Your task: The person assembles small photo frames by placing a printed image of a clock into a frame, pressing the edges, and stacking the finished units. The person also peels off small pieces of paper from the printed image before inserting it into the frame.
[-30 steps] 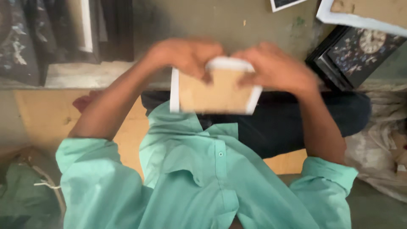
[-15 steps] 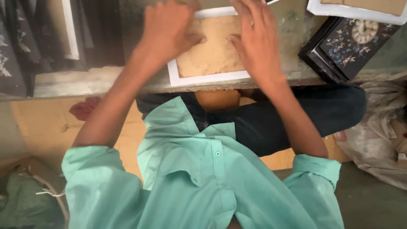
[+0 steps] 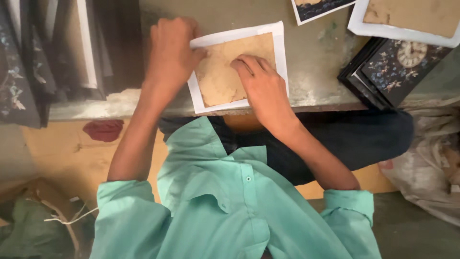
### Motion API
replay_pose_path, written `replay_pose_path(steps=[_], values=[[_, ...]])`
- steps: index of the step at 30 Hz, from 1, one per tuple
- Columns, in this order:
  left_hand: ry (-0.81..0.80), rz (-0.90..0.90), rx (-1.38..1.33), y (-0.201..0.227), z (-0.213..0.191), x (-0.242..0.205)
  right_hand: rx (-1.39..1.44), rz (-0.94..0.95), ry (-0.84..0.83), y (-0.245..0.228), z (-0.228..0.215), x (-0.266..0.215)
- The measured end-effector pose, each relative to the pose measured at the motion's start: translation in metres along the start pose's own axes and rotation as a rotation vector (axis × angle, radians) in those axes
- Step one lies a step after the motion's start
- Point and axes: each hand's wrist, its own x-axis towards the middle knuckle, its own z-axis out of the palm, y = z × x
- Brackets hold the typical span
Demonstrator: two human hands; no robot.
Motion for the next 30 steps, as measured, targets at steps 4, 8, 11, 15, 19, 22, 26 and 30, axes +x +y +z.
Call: replay_pose_path(steps=[4,8,11,15,19,22,26,30], values=[[0.049,-0.064,-0.195,-0.007,-0.006,0.000,-0.009,-0.138,0.006,-0.006,0.009,0.004],[0.099,-0.070,-0.172,-0.011,0.001,-0.004,-0.143,-0.207,-0.038,-0.014,0.021,0.007],[0.135,-0.049,-0.116,-0.010,0.008,-0.009,-0.141,-0.180,-0.069,-0.018,0.022,0.008],[0.041,0.000,-0.069,-0.013,0.007,-0.004,-0.130,-0.147,-0.114,-0.019,0.025,0.011],[0.156,0.385,-0.008,-0.018,0.000,0.012,0.029,-0.146,0.045,-0.005,0.013,0.008],[-0.371,0.251,-0.234,-0.016,-0.017,0.026,-0.005,-0.101,0.311,0.018,-0.015,0.017],[-0.673,0.406,-0.281,0.002,-0.033,0.038,0.140,-0.077,-0.077,0.058,-0.063,0.036],[-0.954,0.214,-0.249,0.026,-0.039,0.047,0.173,-0.046,-0.377,0.066,-0.079,0.041]])
